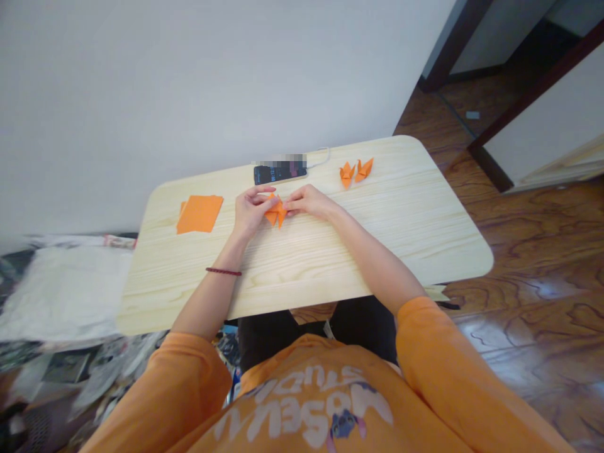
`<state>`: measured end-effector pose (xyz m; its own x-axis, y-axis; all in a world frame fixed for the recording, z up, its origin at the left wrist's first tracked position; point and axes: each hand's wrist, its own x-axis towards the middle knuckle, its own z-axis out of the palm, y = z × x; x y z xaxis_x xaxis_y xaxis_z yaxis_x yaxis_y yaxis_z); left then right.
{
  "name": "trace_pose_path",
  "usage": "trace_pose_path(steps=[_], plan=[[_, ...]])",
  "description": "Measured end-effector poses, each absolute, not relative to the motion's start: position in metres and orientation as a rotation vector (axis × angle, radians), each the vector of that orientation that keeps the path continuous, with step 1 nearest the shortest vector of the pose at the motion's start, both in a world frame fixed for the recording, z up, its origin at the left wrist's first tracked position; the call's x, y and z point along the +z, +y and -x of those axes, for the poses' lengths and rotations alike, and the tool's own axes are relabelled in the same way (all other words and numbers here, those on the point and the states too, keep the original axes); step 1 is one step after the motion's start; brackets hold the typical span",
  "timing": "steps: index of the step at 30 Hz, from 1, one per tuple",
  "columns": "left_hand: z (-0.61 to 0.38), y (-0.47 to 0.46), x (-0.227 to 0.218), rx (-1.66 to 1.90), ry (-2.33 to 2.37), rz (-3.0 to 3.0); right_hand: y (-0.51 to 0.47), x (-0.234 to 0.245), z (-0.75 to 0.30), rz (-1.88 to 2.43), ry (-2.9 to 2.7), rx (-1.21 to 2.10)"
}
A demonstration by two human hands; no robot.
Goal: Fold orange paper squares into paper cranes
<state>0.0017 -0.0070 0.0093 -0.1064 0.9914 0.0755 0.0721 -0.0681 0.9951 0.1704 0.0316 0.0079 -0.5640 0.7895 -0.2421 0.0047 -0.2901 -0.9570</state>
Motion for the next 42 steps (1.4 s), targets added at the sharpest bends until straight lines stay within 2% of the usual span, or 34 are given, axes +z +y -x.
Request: trace_pose_path(steps=[9,20,30,42], plan=[[0.002,-0.010,0.019,1.180,1.304,-1.370,0.029,0.009,-0.170,1.053,-1.477,1.796],[0.001,-0.008,0.013,1.263,1.303,-1.333,0.029,0.010,-0.169,1.069,-1.390,1.737],[-0.001,-0.002,0.004,1.542,1.362,-1.198,0.028,0.011,-0.166,0.973,-1.136,1.793],[-0.004,-0.007,0.006,1.477,1.301,-1.348,0.026,0.015,-0.165,1.116,-1.145,1.663]])
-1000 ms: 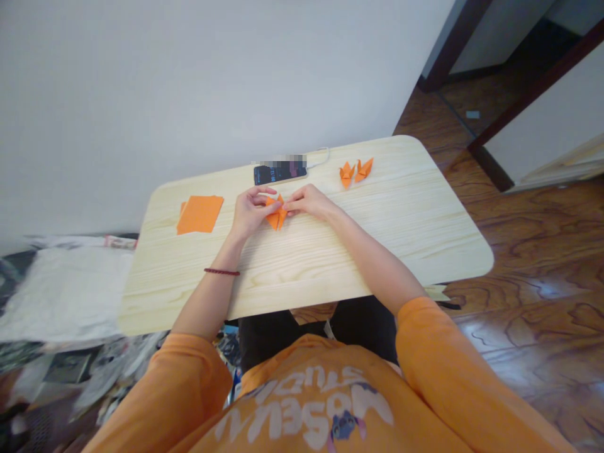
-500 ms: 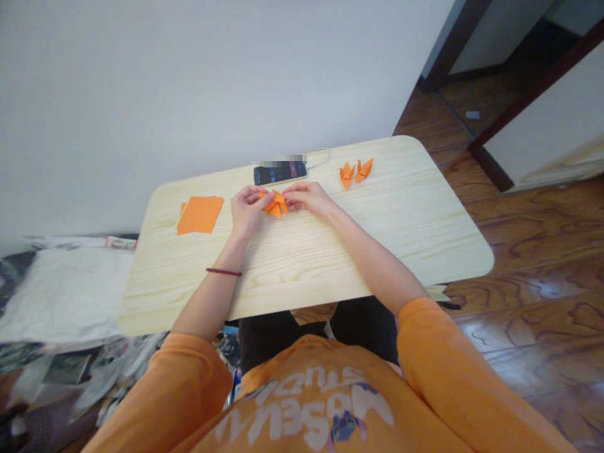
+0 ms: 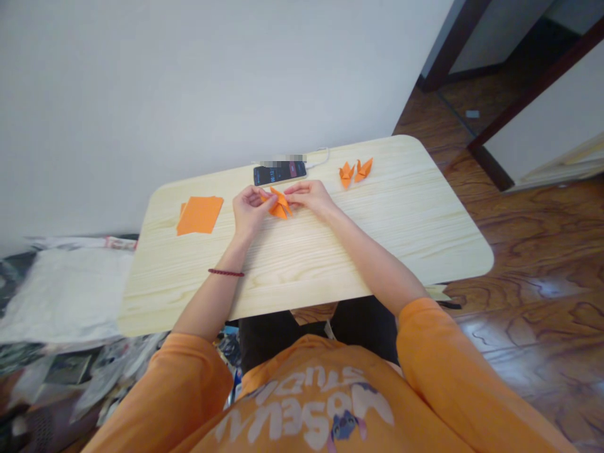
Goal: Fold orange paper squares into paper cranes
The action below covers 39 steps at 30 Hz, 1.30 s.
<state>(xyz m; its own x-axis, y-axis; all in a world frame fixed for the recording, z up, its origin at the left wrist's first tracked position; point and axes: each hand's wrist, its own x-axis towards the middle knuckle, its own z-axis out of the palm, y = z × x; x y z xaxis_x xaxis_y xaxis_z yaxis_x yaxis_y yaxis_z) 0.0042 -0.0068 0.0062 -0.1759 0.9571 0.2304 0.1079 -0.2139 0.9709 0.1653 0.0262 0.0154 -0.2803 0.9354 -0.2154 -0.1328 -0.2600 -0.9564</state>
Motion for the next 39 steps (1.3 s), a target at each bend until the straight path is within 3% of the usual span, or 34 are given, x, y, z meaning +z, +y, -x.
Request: trace_pose_path(steps=[8,23,39], plan=[[-0.008,-0.009,0.008,1.531,1.323,-1.371,0.027,0.012,-0.164,1.125,-1.214,1.661],[-0.012,-0.010,0.007,1.433,1.374,-1.477,0.017,0.017,-0.160,1.221,-1.624,1.136],[-0.006,-0.004,0.010,1.289,1.330,-1.227,0.022,0.013,-0.160,1.243,-1.708,0.913]])
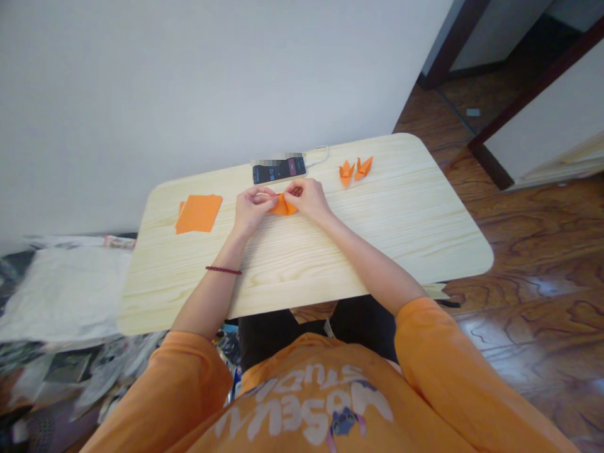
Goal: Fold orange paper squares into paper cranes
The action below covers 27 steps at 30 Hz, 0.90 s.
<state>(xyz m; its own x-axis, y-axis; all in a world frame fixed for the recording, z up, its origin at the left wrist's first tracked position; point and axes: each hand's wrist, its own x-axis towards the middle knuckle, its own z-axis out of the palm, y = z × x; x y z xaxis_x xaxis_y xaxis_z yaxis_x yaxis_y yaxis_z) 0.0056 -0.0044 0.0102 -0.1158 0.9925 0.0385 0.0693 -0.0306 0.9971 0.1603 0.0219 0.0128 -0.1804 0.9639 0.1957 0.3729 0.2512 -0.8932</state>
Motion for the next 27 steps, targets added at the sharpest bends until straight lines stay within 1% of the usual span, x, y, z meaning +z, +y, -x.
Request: trace_pose_path(steps=[7,27], plan=[[-0.005,-0.004,0.009,1.246,1.349,-1.200,0.020,0.015,-0.160,1.249,-1.712,0.909],[0.004,-0.004,0.013,1.047,1.277,-1.028,0.041,0.001,-0.175,1.220,-1.660,0.970]])
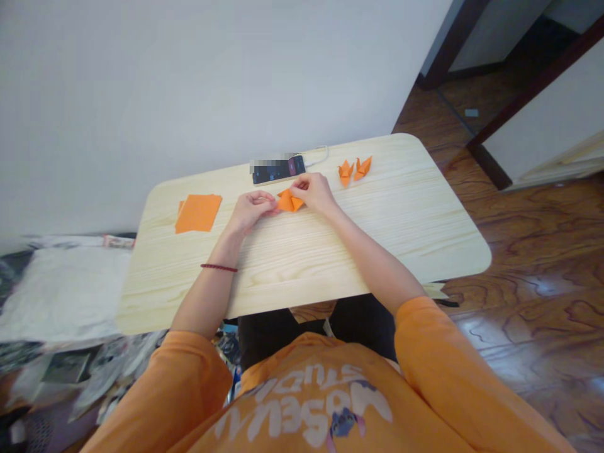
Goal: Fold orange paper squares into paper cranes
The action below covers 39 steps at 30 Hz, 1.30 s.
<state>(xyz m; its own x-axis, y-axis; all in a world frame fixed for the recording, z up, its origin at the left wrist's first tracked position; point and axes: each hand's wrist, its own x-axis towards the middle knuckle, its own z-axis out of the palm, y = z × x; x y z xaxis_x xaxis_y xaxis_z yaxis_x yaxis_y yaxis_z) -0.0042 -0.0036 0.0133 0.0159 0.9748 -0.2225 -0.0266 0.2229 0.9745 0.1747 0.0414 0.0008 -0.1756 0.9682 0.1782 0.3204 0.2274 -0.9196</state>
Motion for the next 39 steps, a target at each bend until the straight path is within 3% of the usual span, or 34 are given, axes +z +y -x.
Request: trace_pose_path(steps=[21,26,39], plan=[[-0.003,-0.005,0.011,1.211,1.339,-1.407,0.039,0.007,-0.177,1.120,-1.763,1.125],[-0.007,-0.006,0.005,1.083,1.214,-1.300,0.032,0.015,-0.175,1.055,-1.786,1.123],[-0.008,-0.003,-0.003,1.281,1.178,-0.979,0.034,0.015,-0.174,1.011,-1.453,1.285]])
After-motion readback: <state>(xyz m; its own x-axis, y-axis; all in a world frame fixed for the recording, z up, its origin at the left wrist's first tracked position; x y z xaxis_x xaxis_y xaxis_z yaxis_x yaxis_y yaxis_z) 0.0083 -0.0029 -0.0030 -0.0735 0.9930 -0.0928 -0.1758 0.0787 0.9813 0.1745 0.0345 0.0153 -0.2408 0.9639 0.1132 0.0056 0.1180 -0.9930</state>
